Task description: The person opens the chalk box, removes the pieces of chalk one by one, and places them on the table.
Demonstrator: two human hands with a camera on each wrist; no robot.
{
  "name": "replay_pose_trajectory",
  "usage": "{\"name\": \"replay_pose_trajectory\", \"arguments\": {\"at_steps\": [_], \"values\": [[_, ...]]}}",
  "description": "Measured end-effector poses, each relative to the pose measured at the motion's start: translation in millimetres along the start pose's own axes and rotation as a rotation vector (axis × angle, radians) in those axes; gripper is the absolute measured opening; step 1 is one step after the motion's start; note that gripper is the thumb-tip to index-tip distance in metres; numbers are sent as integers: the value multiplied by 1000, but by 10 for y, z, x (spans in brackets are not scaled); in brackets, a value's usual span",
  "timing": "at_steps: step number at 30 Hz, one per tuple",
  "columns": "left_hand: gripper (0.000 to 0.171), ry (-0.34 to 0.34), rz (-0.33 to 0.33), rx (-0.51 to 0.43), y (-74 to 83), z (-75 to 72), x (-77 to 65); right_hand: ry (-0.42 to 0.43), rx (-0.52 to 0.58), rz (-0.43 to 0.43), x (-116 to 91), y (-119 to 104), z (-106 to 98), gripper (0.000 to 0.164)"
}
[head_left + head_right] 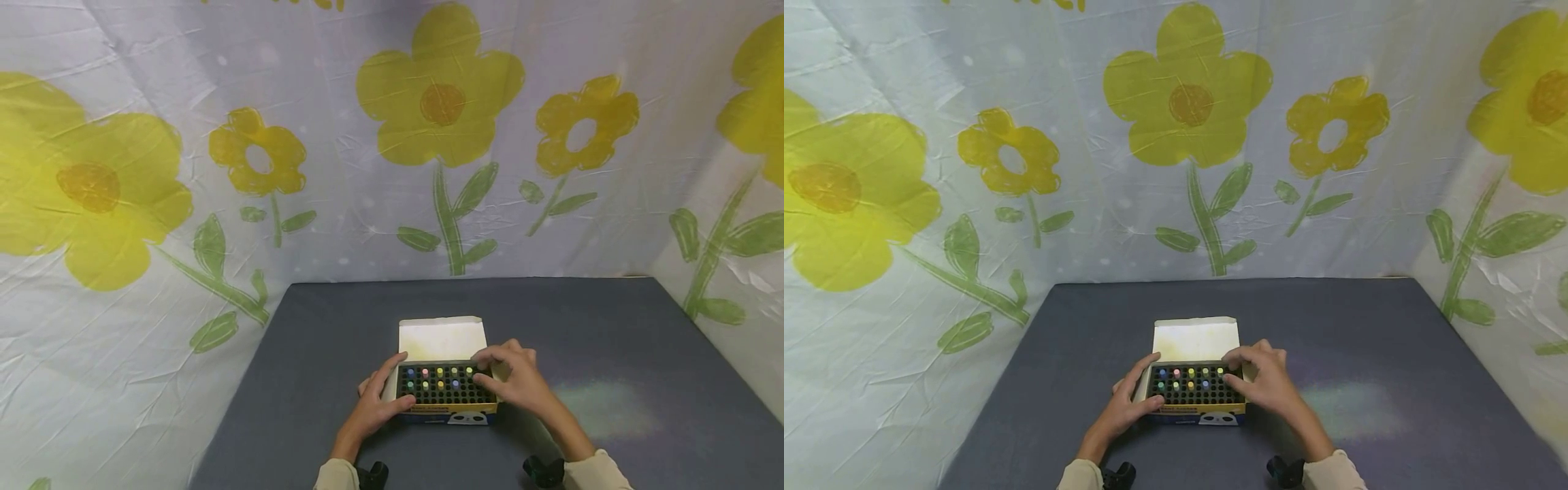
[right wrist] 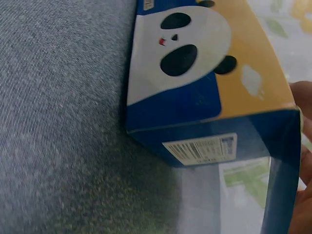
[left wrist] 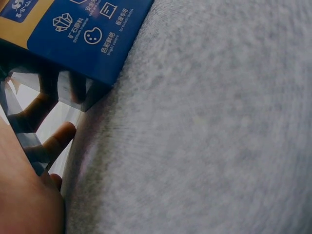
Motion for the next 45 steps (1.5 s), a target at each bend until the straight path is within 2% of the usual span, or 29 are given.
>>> {"name": "replay_pose_trajectory", "arguments": {"at_steps": [5, 10, 14, 21, 29, 33, 39, 45], "values": [[76, 12, -23, 8, 11, 5, -6, 15, -96, -26, 16, 4, 72, 31], [76, 7, -8, 10, 12, 3, -6, 44, -173, -39, 21, -17, 110, 29], [76, 2, 3, 6, 11, -1, -4, 46, -221, -12, 27, -43, 126, 27], [77, -2, 1, -15, 7, 2, 0, -13, -272, 78, 40, -93, 134, 23], [77, 2, -4, -17, 17, -4, -9, -18, -379, 70, 58, -164, 150, 21], [77, 10, -15, -10, 16, -2, -10, -17, -371, 84, 53, -164, 158, 20], [77, 25, -11, 1, 15, 3, -3, -26, -293, 129, 45, -142, 157, 18], [77, 29, -10, 0, 14, 4, 6, -3, -229, 119, 32, -120, 144, 19]]}}
Point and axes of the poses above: each hand's wrist, its own x-axis towards the middle knuckle, its own z-axis out of the palm, y = z × x, the point moved 3 cm from there along x, towards the middle knuckle, and after that the axes turned 3 degrees about -x, right-handed, at the moved point
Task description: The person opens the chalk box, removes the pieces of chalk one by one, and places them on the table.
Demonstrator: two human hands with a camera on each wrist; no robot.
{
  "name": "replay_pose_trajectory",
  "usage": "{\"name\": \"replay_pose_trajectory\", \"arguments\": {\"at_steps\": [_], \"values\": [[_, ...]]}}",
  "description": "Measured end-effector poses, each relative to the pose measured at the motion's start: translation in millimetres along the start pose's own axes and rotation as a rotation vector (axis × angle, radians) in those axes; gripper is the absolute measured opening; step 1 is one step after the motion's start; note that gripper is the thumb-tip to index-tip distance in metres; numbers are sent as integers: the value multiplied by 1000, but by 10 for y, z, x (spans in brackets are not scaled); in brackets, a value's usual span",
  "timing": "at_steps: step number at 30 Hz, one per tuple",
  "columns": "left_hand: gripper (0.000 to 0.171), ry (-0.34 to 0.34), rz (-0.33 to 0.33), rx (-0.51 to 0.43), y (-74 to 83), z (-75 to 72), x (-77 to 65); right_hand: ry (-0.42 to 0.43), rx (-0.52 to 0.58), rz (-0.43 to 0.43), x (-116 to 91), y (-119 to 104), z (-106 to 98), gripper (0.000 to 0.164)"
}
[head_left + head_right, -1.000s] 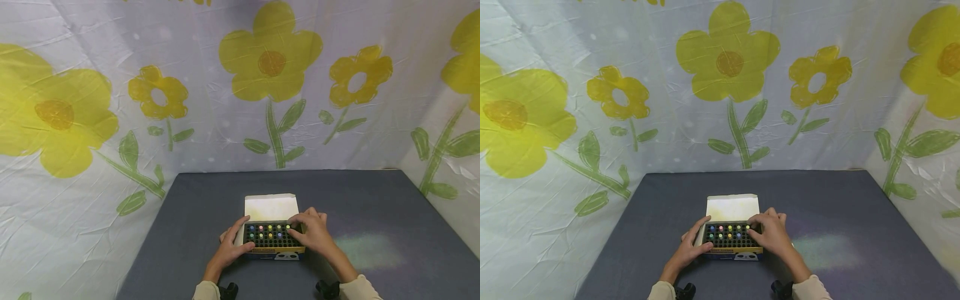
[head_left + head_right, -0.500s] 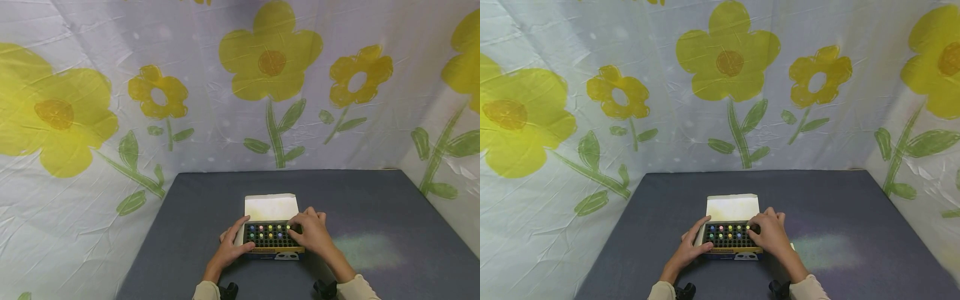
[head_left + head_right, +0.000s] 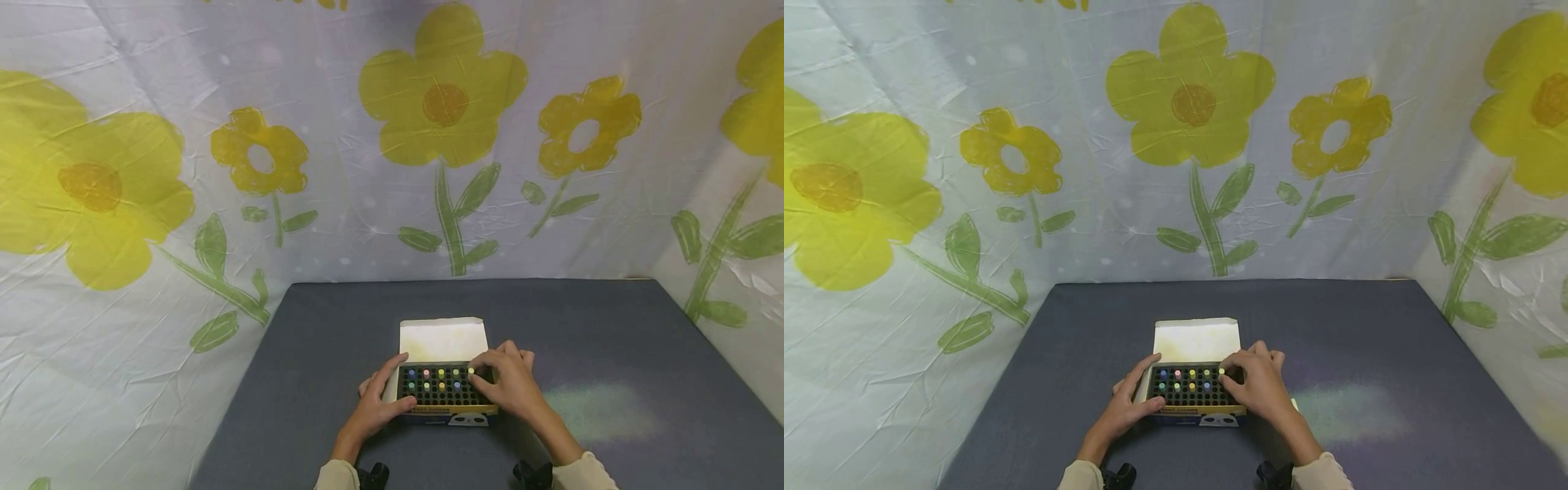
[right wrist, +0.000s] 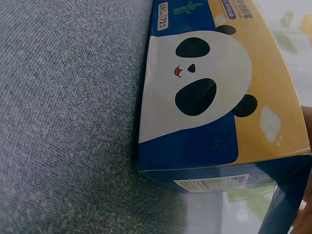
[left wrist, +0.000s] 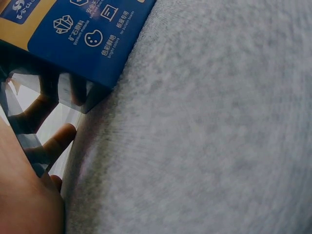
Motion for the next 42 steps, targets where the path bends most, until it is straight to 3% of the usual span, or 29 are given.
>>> {"name": "replay_pose_trajectory", "arguments": {"at_steps": [19, 32, 42], "values": [[76, -11, -3, -25, -5, 8, -20, 114, 174, -80, -1, 5, 6, 20], [77, -15, -3, -23, -12, 7, -13, 289, 158, -174, 64, -23, -81, 29], [76, -9, -17, -20, -15, -3, -20, 320, 204, -172, 79, 6, -167, 26]]}}
Point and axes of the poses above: each hand's wrist, its own x-axis towards the middle knuckle, its own z-axis out of the palm, y = z × x, the point moved 3 cm from there along x, towards the middle knuckle, and after that the axes turned 3 degrees about -x, right-handed, at the moved point
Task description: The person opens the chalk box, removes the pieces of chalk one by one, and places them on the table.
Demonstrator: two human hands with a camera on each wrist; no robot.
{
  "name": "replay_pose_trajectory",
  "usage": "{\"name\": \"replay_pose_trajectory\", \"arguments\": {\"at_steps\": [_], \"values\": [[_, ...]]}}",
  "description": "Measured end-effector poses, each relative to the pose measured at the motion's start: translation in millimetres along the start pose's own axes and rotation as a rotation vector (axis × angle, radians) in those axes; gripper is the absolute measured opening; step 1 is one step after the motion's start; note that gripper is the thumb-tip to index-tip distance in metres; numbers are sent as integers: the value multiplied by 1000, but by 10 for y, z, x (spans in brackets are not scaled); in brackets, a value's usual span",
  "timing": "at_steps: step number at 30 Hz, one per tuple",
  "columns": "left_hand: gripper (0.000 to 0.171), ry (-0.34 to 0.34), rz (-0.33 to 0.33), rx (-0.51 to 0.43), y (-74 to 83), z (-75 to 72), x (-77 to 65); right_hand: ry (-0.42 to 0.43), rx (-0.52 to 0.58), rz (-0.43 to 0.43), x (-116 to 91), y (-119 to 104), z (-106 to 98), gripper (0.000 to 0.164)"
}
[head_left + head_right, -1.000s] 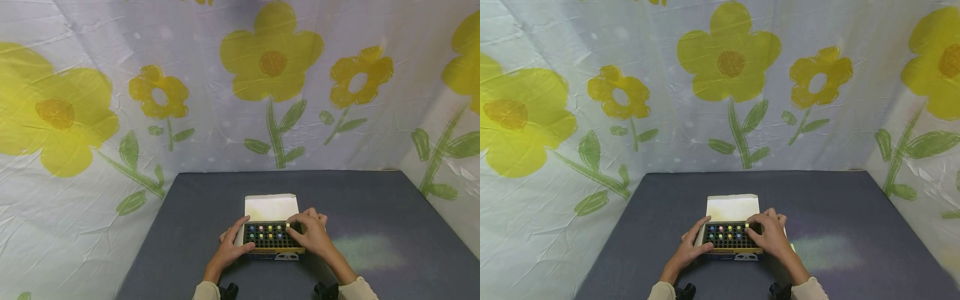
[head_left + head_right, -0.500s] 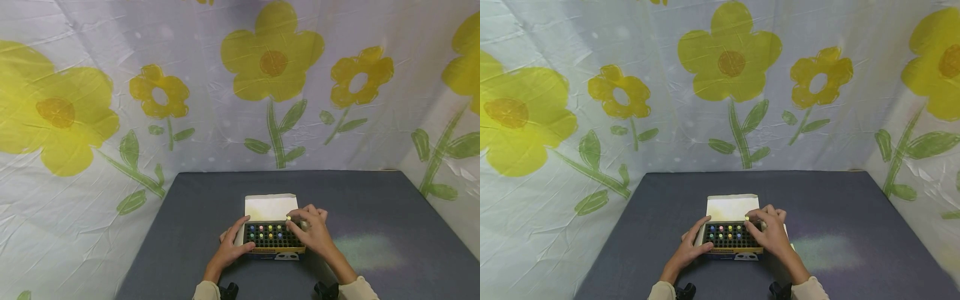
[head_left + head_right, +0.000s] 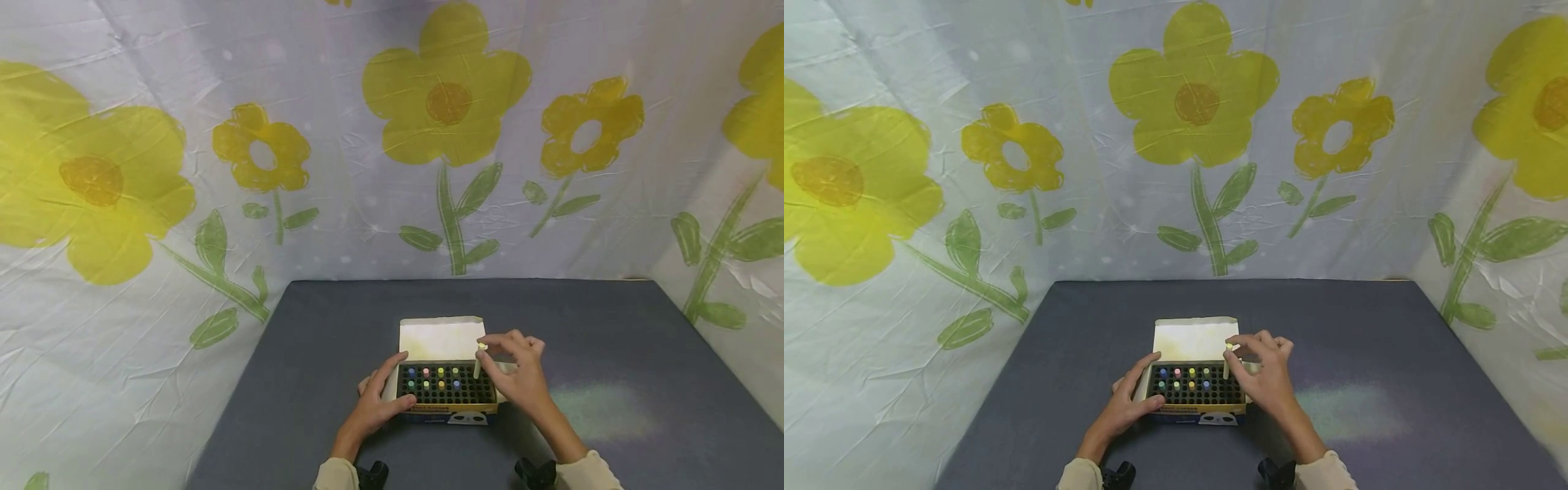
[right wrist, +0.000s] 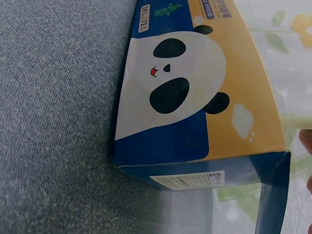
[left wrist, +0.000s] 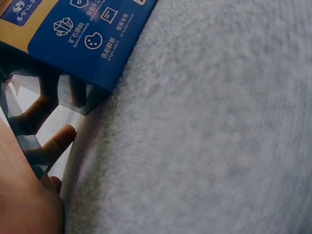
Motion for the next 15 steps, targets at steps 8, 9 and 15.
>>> {"name": "replay_pose_trajectory", "arguments": {"at_steps": [8, 9, 15], "values": [[77, -7, 1, -11, 9, 7, -6, 44, 33, -21, -4, 4, -77, 31], [76, -7, 2, -11, 10, 7, -7, 43, 37, -15, -7, 3, -88, 32], [76, -1, 6, -4, 20, -3, -11, -3, 85, 21, -30, 34, -170, 32]]}}
Point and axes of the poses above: each hand's wrist, its own x-axis towards the middle knuckle, its own z-axis out of the palm, y = z × x, the point moved 3 cm from there along x, towards the middle knuckle, and after that the axes turned 3 degrees about -x, right-handed, at the moved point
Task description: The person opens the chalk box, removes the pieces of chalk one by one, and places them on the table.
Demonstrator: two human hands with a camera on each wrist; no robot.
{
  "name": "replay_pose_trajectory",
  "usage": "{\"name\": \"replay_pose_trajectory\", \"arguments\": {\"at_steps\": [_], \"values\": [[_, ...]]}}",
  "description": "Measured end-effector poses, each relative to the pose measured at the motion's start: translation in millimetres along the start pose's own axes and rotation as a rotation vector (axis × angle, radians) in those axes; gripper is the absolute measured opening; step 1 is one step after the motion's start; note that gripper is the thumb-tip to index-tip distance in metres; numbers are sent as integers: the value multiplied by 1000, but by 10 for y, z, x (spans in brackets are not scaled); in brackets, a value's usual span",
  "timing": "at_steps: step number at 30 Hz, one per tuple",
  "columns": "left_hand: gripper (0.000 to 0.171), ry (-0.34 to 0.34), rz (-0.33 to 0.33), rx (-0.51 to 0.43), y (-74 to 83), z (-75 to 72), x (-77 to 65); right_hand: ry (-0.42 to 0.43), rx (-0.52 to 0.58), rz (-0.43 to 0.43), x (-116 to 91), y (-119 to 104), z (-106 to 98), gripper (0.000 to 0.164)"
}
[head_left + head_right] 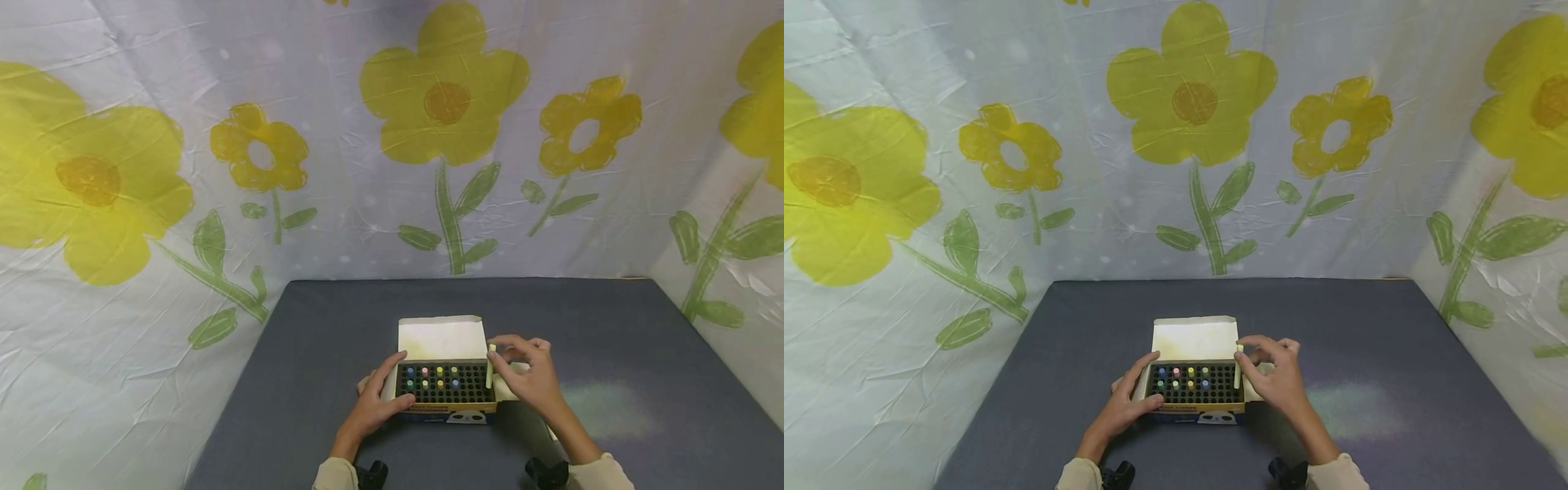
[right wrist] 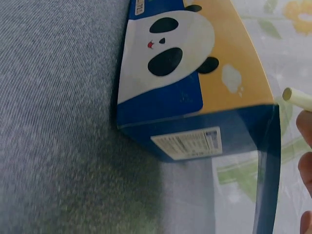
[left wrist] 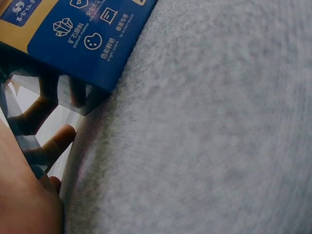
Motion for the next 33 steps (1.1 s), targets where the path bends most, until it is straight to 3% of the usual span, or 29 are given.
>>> {"name": "replay_pose_trajectory", "arguments": {"at_steps": [7, 23, 33], "values": [[76, -6, 14, 5, 0, 0, 10, -67, 34, 45, -42, 98, -126, 32], [76, -3, 24, 9, -20, -7, 11, -102, 59, 115, -199, 236, -407, 31], [76, -10, 24, -5, -11, 8, 17, -169, 32, 300, -381, 412, -692, 19]]}}
Point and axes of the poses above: each hand's wrist, its own x-axis towards the middle knuckle, its own z-axis out of the palm, y = z × x, the point moved 3 cm from there along x, towards the middle knuckle, and after that the axes turned 3 degrees about -x, right-handed, at the moved point
